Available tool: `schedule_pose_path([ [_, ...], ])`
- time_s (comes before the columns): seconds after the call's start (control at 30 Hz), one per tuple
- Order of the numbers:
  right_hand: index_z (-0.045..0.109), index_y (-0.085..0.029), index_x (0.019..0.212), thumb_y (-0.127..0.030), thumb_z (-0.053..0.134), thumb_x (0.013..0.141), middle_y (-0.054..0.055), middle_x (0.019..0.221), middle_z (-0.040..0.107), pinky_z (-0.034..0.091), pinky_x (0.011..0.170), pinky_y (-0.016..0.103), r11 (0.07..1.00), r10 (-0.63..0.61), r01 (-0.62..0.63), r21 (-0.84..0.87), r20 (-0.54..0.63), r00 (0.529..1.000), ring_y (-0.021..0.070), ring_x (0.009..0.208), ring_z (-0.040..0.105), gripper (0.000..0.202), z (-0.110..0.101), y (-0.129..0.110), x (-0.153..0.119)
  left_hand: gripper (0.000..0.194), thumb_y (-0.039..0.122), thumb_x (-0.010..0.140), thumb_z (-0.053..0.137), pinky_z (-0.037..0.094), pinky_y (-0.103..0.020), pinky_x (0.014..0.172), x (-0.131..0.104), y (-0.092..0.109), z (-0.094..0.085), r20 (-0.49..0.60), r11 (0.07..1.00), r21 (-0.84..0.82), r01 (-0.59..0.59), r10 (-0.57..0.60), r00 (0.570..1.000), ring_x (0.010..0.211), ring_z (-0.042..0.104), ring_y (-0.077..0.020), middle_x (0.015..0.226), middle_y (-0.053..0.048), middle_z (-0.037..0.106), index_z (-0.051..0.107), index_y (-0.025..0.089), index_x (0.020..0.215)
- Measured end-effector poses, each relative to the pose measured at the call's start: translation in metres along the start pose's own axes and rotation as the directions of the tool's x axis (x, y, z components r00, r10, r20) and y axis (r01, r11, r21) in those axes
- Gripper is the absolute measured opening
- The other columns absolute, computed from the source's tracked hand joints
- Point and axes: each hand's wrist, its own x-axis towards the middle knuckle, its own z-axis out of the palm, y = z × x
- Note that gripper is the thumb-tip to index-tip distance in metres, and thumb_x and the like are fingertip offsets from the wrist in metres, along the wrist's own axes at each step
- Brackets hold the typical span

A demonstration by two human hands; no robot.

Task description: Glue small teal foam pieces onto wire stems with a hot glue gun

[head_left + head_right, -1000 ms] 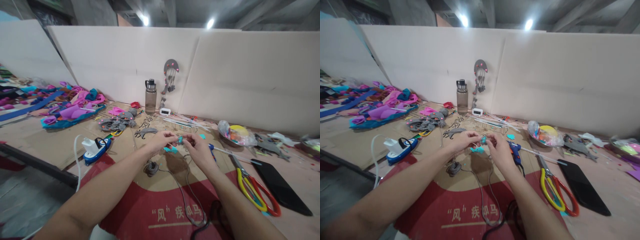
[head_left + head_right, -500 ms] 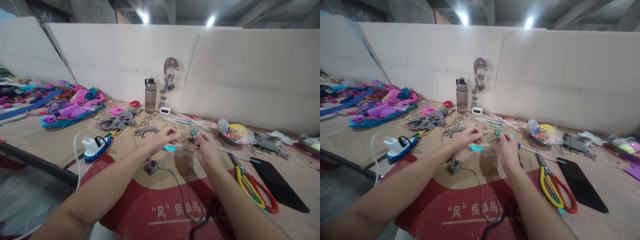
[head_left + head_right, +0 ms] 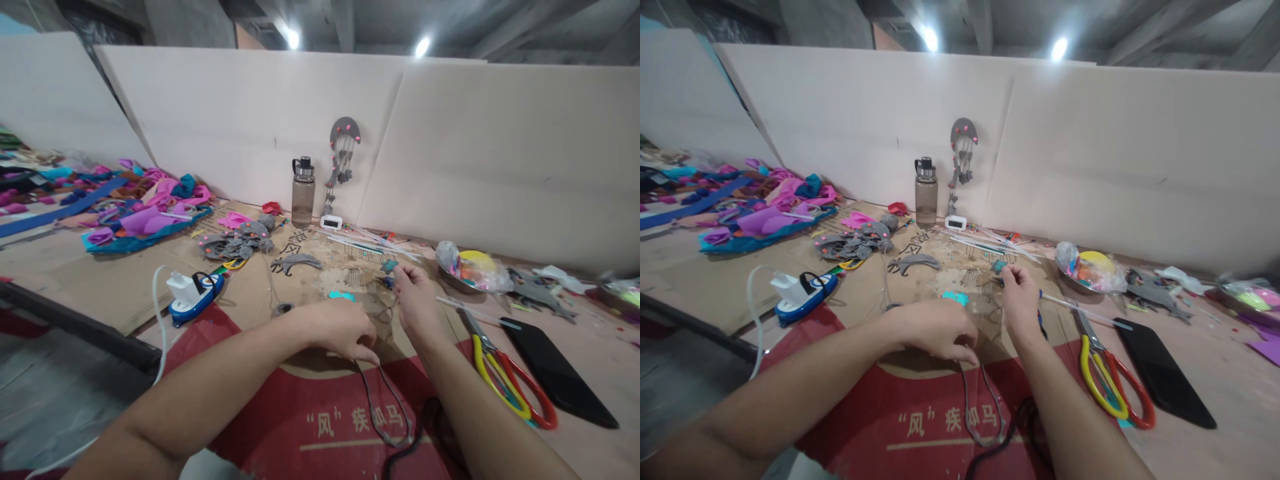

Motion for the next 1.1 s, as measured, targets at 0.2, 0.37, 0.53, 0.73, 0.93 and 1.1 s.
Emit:
schedule_pose_path([
  [0.2,0.059,-0.018,0.078,-0.041,0.056,0.078,0.001,0.071,0.058,0.04,0.068,0.032,0.971,-0.064,0.085,-0.224,0.102,0.993,0.0161,0.067,0.05,0.023,-0.003,-0.009,-0.002,0.024,0.034,0.088,0.057,0.041,-0.027,0.068,0.005,-0.03,-0.013,-0.442,0.981,-0.143,0.129,-0.18,0.879,0.072,0.059,-0.0163,0.078,-0.005,0.07,0.071,0.017,0.077],
  [0.37,0.06,-0.019,0.081,-0.032,0.052,0.085,0.005,0.079,0.06,0.04,0.072,0.035,0.871,-0.204,0.303,-0.386,0.276,0.939,0.0198,0.075,0.053,0.016,-0.001,-0.021,-0.011,0.024,0.034,0.088,0.056,0.043,-0.027,0.074,0.001,-0.047,-0.026,-0.607,0.922,-0.34,0.185,-0.365,0.706,0.078,0.059,-0.0155,0.085,-0.005,0.07,0.071,0.015,0.089],
  [0.53,0.059,-0.021,0.078,-0.024,0.051,0.086,0.008,0.082,0.061,0.043,0.075,0.036,0.778,-0.316,0.48,-0.405,0.409,0.856,0.0225,0.083,0.055,0.012,0.006,-0.034,-0.022,0.019,0.034,0.082,0.066,0.043,-0.025,0.067,0.002,-0.046,-0.022,-0.504,0.912,-0.371,0.175,-0.356,0.787,0.071,0.058,-0.0139,0.078,-0.003,0.069,0.073,0.017,0.085],
  [0.73,0.061,-0.019,0.099,-0.027,0.055,0.085,0.008,0.087,0.063,0.047,0.076,0.039,0.83,-0.252,0.4,-0.389,0.378,0.891,0.0226,0.081,0.059,0.017,0.008,-0.029,-0.025,0.012,0.025,0.081,0.064,0.041,-0.021,0.053,0.004,-0.047,-0.018,-0.361,0.78,-0.59,0.207,-0.485,0.797,0.053,0.057,-0.0097,0.061,0.001,0.064,0.066,0.015,0.076],
  [0.93,0.057,-0.019,0.107,-0.026,0.057,0.083,0.008,0.092,0.063,0.049,0.075,0.037,0.888,-0.228,0.347,-0.302,0.366,0.902,0.0209,0.081,0.06,0.025,0.009,-0.024,-0.024,0.017,0.019,0.077,0.071,0.048,-0.02,0.051,0.006,-0.048,-0.017,-0.238,0.47,-0.875,0.12,-0.632,0.737,0.049,0.06,-0.0088,0.058,0.0,0.065,0.055,0.013,0.08],
  [1.1,0.059,-0.019,0.086,-0.026,0.055,0.085,0.006,0.082,0.064,0.045,0.071,0.035,0.832,-0.275,0.411,-0.373,0.368,0.888,0.0197,0.075,0.058,0.008,0.01,-0.035,-0.029,0.024,0.017,0.074,0.074,0.049,-0.021,0.051,0.01,-0.045,-0.015,-0.182,0.299,-0.954,0.034,-0.666,0.723,0.051,0.063,-0.0105,0.059,-0.002,0.066,0.051,0.014,0.077],
])
